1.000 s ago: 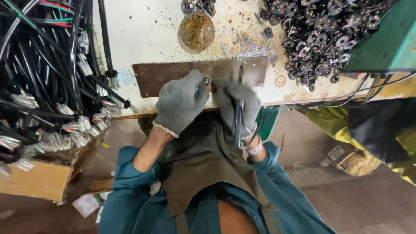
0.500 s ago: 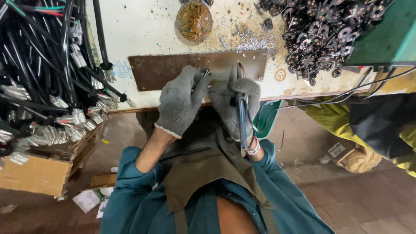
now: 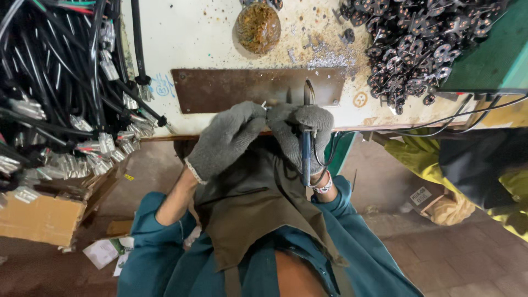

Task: The person solders wires onto small electrical components at a workbench. They hold a component in one gloved hand, position a wire against its terminal, and apply a soldering iron to join them, then set the finished piece aside and pick up the next component and wire.

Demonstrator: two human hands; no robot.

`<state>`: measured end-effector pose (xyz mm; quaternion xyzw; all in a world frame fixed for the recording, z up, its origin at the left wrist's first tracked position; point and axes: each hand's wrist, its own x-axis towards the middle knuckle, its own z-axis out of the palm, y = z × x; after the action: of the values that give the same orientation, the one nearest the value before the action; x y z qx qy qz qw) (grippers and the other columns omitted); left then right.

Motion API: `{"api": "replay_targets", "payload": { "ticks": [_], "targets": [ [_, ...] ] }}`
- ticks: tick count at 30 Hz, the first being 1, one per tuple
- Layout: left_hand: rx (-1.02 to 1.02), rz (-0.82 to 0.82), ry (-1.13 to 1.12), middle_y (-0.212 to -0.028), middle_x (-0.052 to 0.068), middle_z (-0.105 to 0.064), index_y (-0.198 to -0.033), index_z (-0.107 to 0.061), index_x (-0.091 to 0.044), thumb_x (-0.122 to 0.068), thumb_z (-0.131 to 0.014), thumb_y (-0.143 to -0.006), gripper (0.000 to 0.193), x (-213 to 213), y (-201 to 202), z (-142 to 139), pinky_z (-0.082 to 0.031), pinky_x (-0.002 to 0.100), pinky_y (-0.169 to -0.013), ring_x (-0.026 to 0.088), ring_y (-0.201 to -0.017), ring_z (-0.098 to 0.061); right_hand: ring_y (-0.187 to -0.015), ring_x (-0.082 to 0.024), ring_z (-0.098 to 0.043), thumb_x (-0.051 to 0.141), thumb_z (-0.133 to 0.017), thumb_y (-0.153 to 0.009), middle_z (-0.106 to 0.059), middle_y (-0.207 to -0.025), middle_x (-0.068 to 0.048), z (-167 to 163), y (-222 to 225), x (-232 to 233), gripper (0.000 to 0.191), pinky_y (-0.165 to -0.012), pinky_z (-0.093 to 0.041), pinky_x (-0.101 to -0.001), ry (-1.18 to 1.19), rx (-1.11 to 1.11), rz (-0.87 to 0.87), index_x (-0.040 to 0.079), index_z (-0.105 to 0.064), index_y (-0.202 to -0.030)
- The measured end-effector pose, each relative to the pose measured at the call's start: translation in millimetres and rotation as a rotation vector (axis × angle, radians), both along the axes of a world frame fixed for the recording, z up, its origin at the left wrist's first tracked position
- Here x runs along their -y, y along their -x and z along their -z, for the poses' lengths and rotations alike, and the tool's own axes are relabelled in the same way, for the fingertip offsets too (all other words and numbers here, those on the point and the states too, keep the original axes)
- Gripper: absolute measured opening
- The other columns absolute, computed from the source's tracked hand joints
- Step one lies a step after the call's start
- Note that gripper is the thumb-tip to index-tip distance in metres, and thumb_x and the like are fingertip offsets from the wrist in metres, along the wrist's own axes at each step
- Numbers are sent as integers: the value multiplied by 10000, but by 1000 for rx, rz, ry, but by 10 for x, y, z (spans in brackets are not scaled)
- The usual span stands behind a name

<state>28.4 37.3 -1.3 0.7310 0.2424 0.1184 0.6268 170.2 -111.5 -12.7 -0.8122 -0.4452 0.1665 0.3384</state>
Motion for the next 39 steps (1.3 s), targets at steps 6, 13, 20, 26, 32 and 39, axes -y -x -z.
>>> {"api": "replay_targets", "payload": {
  "ticks": [6, 13, 20, 26, 32, 39],
  "targets": [
    [37, -39, -97, -1075, 190, -672, -1091, -638, -8, -82, -651, -1002, 116, 49, -12, 36, -539, 430, -832, 391, -992, -672, -923, -276, -561, 62, -819, -682, -550, -1009, -189, -156, -15, -74, 549, -827, -483, -411, -226, -19, 114, -52, -487, -1104],
    [-86, -168, 258, -905, 125, -689, -1043, -656, -16, -100, -676, -983, 104, 204, -107, 113, -549, 346, -727, 253, -785, -695, -976, -158, -642, -36, -811, -852, -641, -1061, -46, -72, 34, -28, 497, -891, -556, -335, -238, -636, 257, 57, -471, -1202],
    [72, -197, 128, -978, 115, -699, -1033, -665, -11, -68, -679, -966, 89, 225, -122, 150, -550, 325, -785, 210, -860, -697, -901, -163, -653, -6, -777, -895, -700, -1035, -51, -46, 72, -5, 341, -846, -526, -331, -124, -582, 311, 50, -554, -1146],
    [-25, -182, 165, -911, 103, -659, -1008, -648, -18, -61, -681, -977, 63, 211, -191, 70, -541, 332, -746, 211, -789, -674, -897, -267, -609, 46, -859, -789, -616, -1005, -93, 69, 82, 13, 396, -873, -491, -360, -146, 34, 268, 57, -564, -1052],
    [-42, -358, -535, -914, 122, -603, -1068, -619, -37, -43, -646, -1054, 31, -163, -248, -82, -531, 361, -644, 256, -760, -639, -877, -225, -705, -45, -760, -862, -728, -1003, -78, 137, -68, 66, 430, -1105, -387, -433, -337, -2, 194, 104, -458, -1129],
    [-313, -237, -674, -1039, 165, -580, -1097, -547, -51, -140, -667, -1092, 149, -572, -507, 113, -537, 366, -574, 278, -709, -679, -1088, -294, -742, 1, -798, -909, -740, -1135, -150, 172, -60, 78, 499, -991, -581, -404, -396, -299, 222, 101, -409, -1205]
  ]
}}
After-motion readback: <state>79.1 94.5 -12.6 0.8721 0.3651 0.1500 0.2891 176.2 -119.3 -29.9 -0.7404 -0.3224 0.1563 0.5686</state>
